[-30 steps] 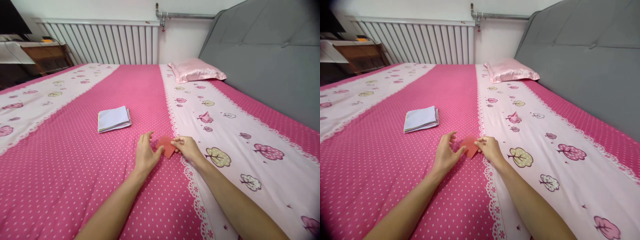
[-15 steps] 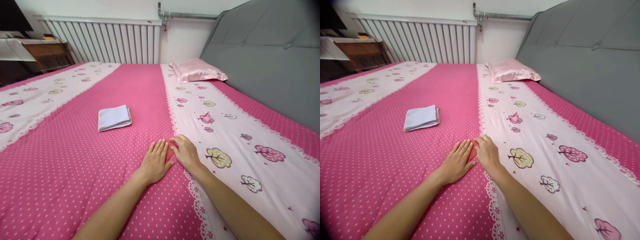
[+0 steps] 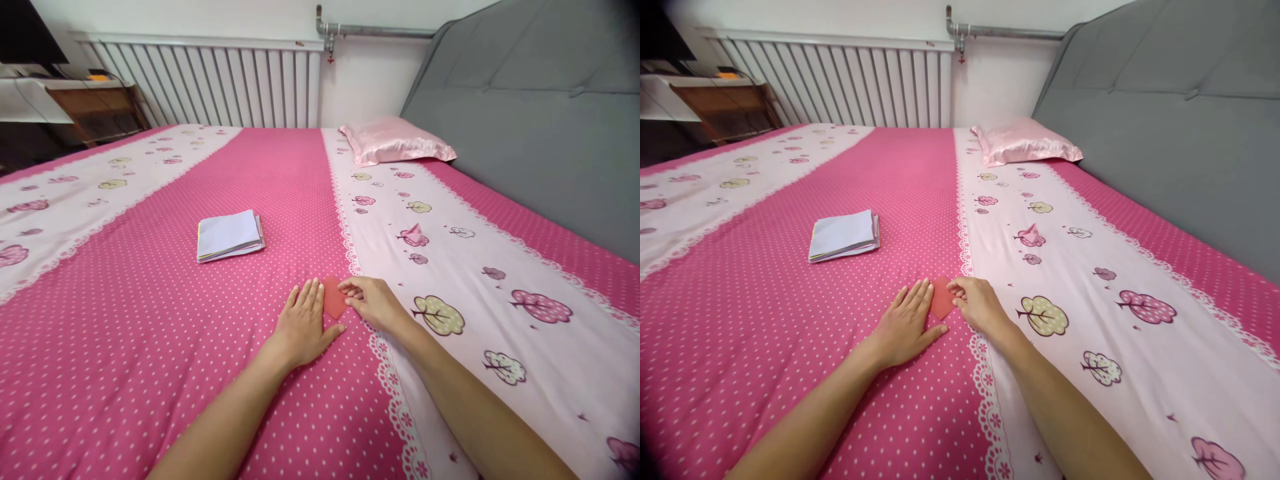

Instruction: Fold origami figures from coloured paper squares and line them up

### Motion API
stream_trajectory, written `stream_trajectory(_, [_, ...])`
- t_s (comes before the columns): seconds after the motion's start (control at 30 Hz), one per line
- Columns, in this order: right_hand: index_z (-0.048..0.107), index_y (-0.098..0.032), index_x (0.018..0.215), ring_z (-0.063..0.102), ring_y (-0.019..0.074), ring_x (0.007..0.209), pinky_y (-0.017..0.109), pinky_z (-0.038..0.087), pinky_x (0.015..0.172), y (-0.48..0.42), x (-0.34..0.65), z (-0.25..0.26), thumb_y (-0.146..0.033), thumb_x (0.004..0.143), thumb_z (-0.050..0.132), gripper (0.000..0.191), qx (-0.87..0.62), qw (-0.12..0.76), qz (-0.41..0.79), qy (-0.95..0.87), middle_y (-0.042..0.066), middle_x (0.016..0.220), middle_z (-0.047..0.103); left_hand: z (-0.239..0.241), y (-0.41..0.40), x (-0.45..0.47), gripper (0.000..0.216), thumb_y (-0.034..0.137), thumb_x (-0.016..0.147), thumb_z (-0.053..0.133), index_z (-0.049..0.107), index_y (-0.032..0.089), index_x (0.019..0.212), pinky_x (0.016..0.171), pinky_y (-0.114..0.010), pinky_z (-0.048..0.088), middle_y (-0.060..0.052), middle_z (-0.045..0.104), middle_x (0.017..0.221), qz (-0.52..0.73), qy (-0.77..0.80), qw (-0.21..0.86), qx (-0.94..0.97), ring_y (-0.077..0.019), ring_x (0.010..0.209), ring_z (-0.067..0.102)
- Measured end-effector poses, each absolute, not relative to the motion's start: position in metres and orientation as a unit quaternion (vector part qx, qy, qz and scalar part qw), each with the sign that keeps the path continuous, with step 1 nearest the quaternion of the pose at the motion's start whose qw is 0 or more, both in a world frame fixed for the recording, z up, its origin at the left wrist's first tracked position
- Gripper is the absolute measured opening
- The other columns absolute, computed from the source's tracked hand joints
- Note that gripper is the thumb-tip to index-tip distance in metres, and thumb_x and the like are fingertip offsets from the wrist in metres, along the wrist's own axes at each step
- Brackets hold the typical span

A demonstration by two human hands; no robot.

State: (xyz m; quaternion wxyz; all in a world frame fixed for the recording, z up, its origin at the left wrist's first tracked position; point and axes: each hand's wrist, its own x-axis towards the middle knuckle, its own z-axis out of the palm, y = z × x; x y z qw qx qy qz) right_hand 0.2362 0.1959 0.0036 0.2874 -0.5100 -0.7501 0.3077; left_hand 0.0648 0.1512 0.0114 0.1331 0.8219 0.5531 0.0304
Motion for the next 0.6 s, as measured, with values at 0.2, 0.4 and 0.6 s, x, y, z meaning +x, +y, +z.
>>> stream_trajectory(0.2, [0.068,-0.019,0.093,0.060,0.0145,0.080,0.024,0.048,0.067,0.197,0.242,0.007,0.003,0.059,0.050,0.044,-0.512,0.304,0.326,-0.734,0.005,0.098,0.063,0.016,0.164,0.059,0.067,0.053,0.082,0.040,0.043,0.005,0.128,0.100,-0.042,0.028,-0.022,0.048,0.129,0.191,0.563,0.167,0.787,-0.0318,0.120,0.042])
stream_trajectory(0.4, [0.068,-0.019,0.089,0.061,0.0158,0.081,0.025,0.047,0.067,0.200,0.245,0.006,-0.003,0.060,0.054,0.036,-0.490,0.306,0.394,-0.715,0.004,0.096,0.064,0.006,0.182,0.051,0.036,0.032,0.077,0.056,0.061,0.015,0.108,0.077,-0.034,0.043,-0.011,0.066,0.093,0.359,0.574,0.307,0.669,-0.0231,0.082,0.059])
stream_trajectory(0.6, [0.067,-0.017,0.084,0.060,0.0125,0.070,0.024,0.046,0.061,0.201,0.242,0.001,-0.005,0.058,0.059,0.030,-0.484,0.309,0.476,-0.666,0.005,0.095,0.066,0.000,0.182,0.055,0.045,0.015,0.059,0.072,0.061,0.014,0.103,0.066,-0.027,0.046,-0.007,0.066,0.084,0.431,0.564,0.454,0.539,-0.0178,0.073,0.060])
